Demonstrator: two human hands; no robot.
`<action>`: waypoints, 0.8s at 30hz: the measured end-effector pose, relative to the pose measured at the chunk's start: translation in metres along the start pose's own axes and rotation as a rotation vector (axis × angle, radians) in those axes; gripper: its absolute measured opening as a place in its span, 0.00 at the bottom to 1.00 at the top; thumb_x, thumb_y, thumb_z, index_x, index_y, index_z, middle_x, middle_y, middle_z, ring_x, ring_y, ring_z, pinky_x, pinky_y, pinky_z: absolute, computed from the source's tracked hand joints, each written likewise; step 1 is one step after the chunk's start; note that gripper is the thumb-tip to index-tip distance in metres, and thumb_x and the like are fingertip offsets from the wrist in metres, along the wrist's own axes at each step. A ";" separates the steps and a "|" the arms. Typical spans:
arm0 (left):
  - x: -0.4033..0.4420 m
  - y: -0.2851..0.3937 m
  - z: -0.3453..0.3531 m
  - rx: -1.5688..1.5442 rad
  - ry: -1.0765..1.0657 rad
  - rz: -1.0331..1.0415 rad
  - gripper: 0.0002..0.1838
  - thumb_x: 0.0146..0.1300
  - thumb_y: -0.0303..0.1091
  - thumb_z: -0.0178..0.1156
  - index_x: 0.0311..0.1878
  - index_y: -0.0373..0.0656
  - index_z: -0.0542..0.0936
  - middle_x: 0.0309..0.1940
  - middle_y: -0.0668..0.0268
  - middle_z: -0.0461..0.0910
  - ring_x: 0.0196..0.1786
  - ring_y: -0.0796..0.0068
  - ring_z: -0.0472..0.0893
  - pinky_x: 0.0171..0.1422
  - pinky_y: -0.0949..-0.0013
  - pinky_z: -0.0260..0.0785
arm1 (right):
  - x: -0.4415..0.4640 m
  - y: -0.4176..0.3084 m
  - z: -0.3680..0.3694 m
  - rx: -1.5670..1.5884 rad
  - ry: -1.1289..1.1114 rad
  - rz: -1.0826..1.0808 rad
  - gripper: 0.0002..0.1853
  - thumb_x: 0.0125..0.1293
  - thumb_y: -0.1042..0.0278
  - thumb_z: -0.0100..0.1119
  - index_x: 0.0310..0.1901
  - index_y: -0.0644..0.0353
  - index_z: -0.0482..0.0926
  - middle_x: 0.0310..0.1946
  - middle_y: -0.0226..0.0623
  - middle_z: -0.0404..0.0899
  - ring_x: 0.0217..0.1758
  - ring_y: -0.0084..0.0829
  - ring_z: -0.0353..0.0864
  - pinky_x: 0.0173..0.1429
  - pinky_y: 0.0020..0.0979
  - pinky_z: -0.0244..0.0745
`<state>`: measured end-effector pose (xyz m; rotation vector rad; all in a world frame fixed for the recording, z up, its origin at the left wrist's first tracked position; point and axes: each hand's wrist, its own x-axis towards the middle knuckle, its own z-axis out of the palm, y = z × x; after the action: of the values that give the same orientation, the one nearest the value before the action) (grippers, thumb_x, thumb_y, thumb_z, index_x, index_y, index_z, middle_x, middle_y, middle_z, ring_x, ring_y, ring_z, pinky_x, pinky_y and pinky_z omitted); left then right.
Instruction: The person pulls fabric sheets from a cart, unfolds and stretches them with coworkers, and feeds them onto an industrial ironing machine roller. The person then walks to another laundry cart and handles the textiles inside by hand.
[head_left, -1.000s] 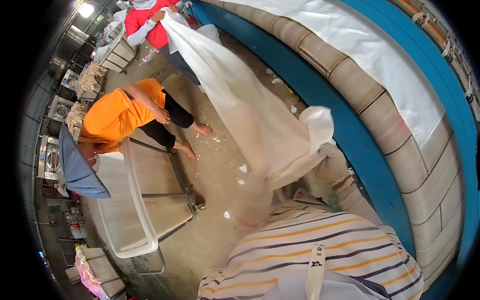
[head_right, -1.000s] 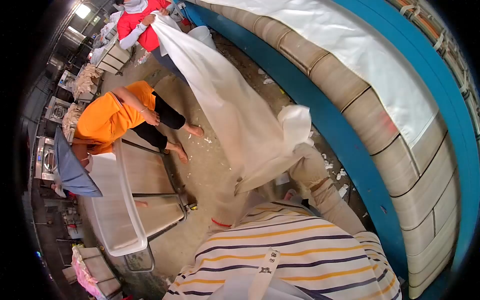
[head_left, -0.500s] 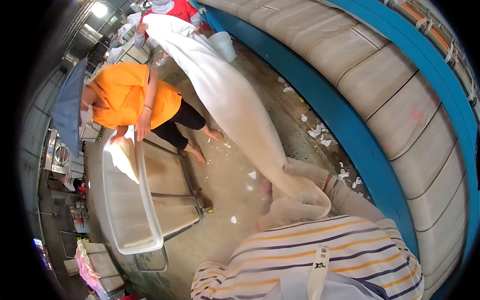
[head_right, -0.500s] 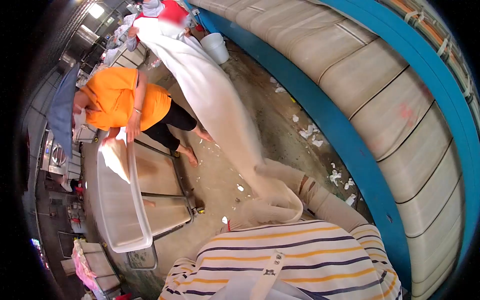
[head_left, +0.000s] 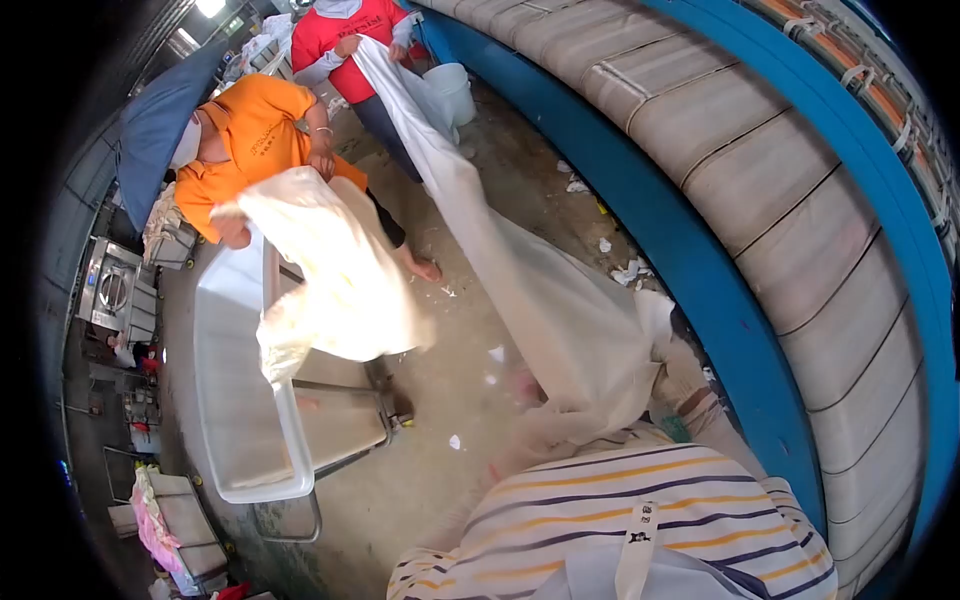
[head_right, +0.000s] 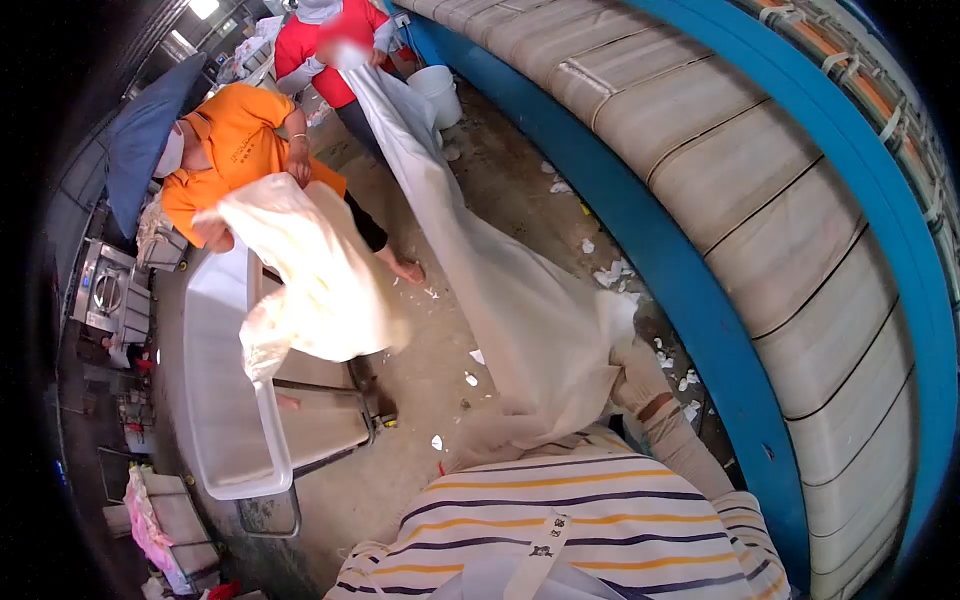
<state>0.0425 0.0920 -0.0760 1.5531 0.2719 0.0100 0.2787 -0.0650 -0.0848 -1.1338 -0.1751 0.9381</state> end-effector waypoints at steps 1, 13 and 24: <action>0.005 -0.007 0.003 0.054 0.007 0.029 0.17 0.60 0.27 0.66 0.54 0.42 0.82 0.46 0.59 0.82 0.48 0.67 0.82 0.53 0.70 0.71 | 0.004 -0.013 -0.003 -0.415 0.034 -0.198 0.19 0.69 0.71 0.54 0.60 0.62 0.72 0.55 0.40 0.78 0.50 0.31 0.82 0.57 0.33 0.78; 0.079 0.064 0.028 0.662 -0.074 0.490 0.26 0.62 0.29 0.52 0.65 0.45 0.71 0.53 0.57 0.79 0.50 0.58 0.81 0.52 0.58 0.73 | -0.117 -0.265 0.063 -0.696 0.442 -1.033 0.17 0.74 0.63 0.49 0.56 0.67 0.74 0.49 0.37 0.79 0.48 0.25 0.80 0.51 0.26 0.77; 0.097 0.110 0.077 0.426 -0.311 0.154 0.24 0.65 0.35 0.52 0.66 0.49 0.70 0.53 0.57 0.77 0.53 0.56 0.79 0.55 0.55 0.72 | -0.030 -0.286 -0.262 -1.254 1.040 -0.454 0.19 0.64 0.63 0.60 0.55 0.60 0.76 0.44 0.40 0.81 0.43 0.37 0.81 0.49 0.34 0.76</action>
<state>0.1684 0.0357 0.0164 1.9666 -0.1009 -0.1776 0.5633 -0.2973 0.0437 -2.4447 -0.1429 -0.3848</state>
